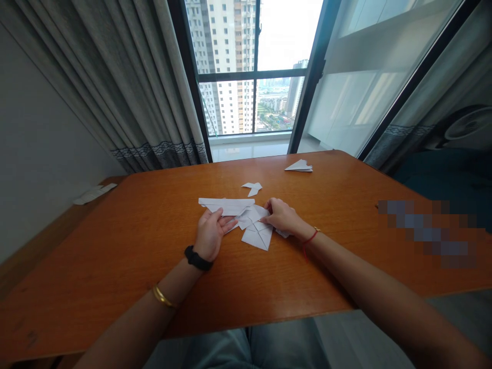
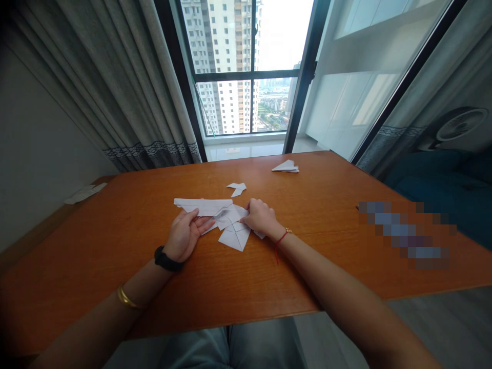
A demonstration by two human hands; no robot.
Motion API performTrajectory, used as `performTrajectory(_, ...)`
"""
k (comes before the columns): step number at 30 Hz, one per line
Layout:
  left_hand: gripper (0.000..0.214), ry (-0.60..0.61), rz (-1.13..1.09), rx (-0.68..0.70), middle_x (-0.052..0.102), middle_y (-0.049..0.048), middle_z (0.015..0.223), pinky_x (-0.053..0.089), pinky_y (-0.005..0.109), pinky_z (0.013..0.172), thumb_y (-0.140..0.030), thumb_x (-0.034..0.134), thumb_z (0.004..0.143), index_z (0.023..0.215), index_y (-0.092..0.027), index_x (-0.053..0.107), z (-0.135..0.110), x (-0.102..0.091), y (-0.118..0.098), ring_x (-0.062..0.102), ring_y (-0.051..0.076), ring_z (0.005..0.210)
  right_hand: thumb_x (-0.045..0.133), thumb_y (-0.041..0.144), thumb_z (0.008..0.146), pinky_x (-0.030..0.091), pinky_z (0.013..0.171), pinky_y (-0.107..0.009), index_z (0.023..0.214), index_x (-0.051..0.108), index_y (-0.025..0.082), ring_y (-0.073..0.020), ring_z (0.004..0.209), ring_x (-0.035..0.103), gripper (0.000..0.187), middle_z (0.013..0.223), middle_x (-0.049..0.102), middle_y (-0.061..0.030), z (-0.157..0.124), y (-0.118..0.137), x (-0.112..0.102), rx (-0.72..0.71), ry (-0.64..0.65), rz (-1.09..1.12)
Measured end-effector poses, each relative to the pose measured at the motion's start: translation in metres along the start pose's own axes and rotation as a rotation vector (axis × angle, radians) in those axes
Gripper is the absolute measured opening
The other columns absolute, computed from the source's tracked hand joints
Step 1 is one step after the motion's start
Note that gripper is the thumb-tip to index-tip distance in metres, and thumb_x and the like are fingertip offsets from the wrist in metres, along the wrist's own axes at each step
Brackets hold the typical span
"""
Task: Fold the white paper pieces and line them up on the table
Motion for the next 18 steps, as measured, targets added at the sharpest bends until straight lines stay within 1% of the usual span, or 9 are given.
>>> performTrajectory(2, 0.014, -0.001, 0.006, 0.001, 0.069, 0.0077, 0.098, 0.058, 0.036, 0.072, -0.013, 0.056, 0.080, 0.092, -0.016, 0.050, 0.000, 0.000, -0.001, 0.070, 0.020, 0.082, 0.072, 0.026, 0.067, 0.040, 0.068, -0.028, 0.095, 0.057, 0.021, -0.0187, 0.081, 0.059, 0.033, 0.092, 0.066, -0.0033, 0.000, -0.001, 0.001, -0.014, -0.059, 0.109)
performTrajectory(4, 0.015, -0.010, 0.009, 0.012, 0.069, 0.0076, 0.097, 0.058, 0.036, 0.072, -0.012, 0.056, 0.079, 0.092, -0.016, 0.050, 0.001, -0.002, -0.002, 0.070, 0.020, 0.080, 0.067, 0.021, 0.070, 0.043, 0.068, -0.028, 0.096, 0.056, 0.020, -0.0162, 0.075, 0.059, 0.029, 0.087, 0.065, -0.0018, 0.002, -0.002, -0.001, -0.055, -0.143, 0.293)
performTrajectory(7, 0.013, -0.022, 0.011, 0.041, 0.069, 0.0072, 0.094, 0.058, 0.036, 0.072, -0.013, 0.056, 0.079, 0.090, -0.017, 0.050, 0.002, -0.004, -0.003, 0.070, 0.019, 0.077, 0.058, 0.023, 0.078, 0.047, 0.071, -0.028, 0.091, 0.058, 0.017, -0.0154, 0.078, 0.059, 0.014, 0.087, 0.064, -0.0039, 0.005, -0.005, -0.012, -0.159, -0.375, 0.594)
performTrajectory(9, 0.012, -0.038, 0.026, 0.057, 0.069, 0.0071, 0.092, 0.058, 0.035, 0.070, -0.014, 0.055, 0.080, 0.091, -0.017, 0.050, 0.003, -0.005, -0.004, 0.070, 0.018, 0.074, 0.057, 0.029, 0.080, 0.048, 0.076, -0.030, 0.086, 0.060, 0.017, -0.0162, 0.084, 0.060, 0.013, 0.092, 0.063, -0.0057, 0.004, -0.007, -0.021, -0.219, -0.528, 0.718)
performTrajectory(10, 0.012, -0.047, 0.038, 0.059, 0.070, 0.0070, 0.092, 0.058, 0.034, 0.069, -0.014, 0.055, 0.080, 0.091, -0.017, 0.050, 0.003, -0.006, -0.004, 0.070, 0.018, 0.073, 0.058, 0.031, 0.080, 0.049, 0.077, -0.030, 0.085, 0.061, 0.017, -0.0164, 0.086, 0.060, 0.014, 0.093, 0.063, -0.0061, 0.003, -0.008, -0.025, -0.239, -0.579, 0.756)
performTrajectory(12, 0.013, -0.072, 0.068, 0.052, 0.070, 0.0068, 0.090, 0.058, 0.030, 0.063, -0.015, 0.055, 0.080, 0.092, -0.017, 0.051, 0.003, -0.007, -0.004, 0.070, 0.018, 0.071, 0.061, 0.032, 0.079, 0.051, 0.076, -0.031, 0.086, 0.063, 0.018, -0.0164, 0.085, 0.061, 0.016, 0.095, 0.063, -0.0062, 0.000, -0.008, -0.032, -0.278, -0.627, 0.813)
performTrajectory(14, 0.013, -0.086, 0.098, 0.051, 0.070, 0.0071, 0.091, 0.055, 0.025, 0.056, -0.015, 0.054, 0.081, 0.093, -0.017, 0.051, 0.003, -0.007, -0.005, 0.070, 0.018, 0.070, 0.065, 0.032, 0.077, 0.052, 0.074, -0.032, 0.092, 0.065, 0.019, -0.0163, 0.082, 0.062, 0.020, 0.093, 0.065, -0.0056, -0.005, -0.007, -0.040, -0.312, -0.657, 0.865)
performTrajectory(16, 0.013, -0.087, 0.129, 0.082, 0.070, 0.0077, 0.091, 0.053, 0.022, 0.050, -0.016, 0.054, 0.081, 0.094, -0.017, 0.051, 0.004, -0.008, -0.006, 0.070, 0.018, 0.069, 0.071, 0.031, 0.072, 0.052, 0.074, -0.033, 0.096, 0.066, 0.019, -0.0167, 0.080, 0.063, 0.027, 0.091, 0.067, -0.0053, -0.011, -0.006, -0.048, -0.341, -0.688, 0.911)
performTrajectory(18, 0.013, -0.085, 0.157, 0.130, 0.069, 0.0084, 0.091, 0.051, 0.020, 0.048, -0.018, 0.054, 0.082, 0.095, -0.017, 0.050, 0.005, -0.009, -0.007, 0.070, 0.018, 0.069, 0.076, 0.030, 0.068, 0.052, 0.073, -0.033, 0.094, 0.067, 0.018, -0.0170, 0.078, 0.063, 0.030, 0.089, 0.068, -0.0051, -0.015, -0.006, -0.054, -0.348, -0.703, 0.948)
Point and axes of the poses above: each hand's wrist, its own z-axis towards the middle knuckle, its own x-axis out of the palm, y = z × x, the point moved 3 cm from there along z, towards the middle knuckle
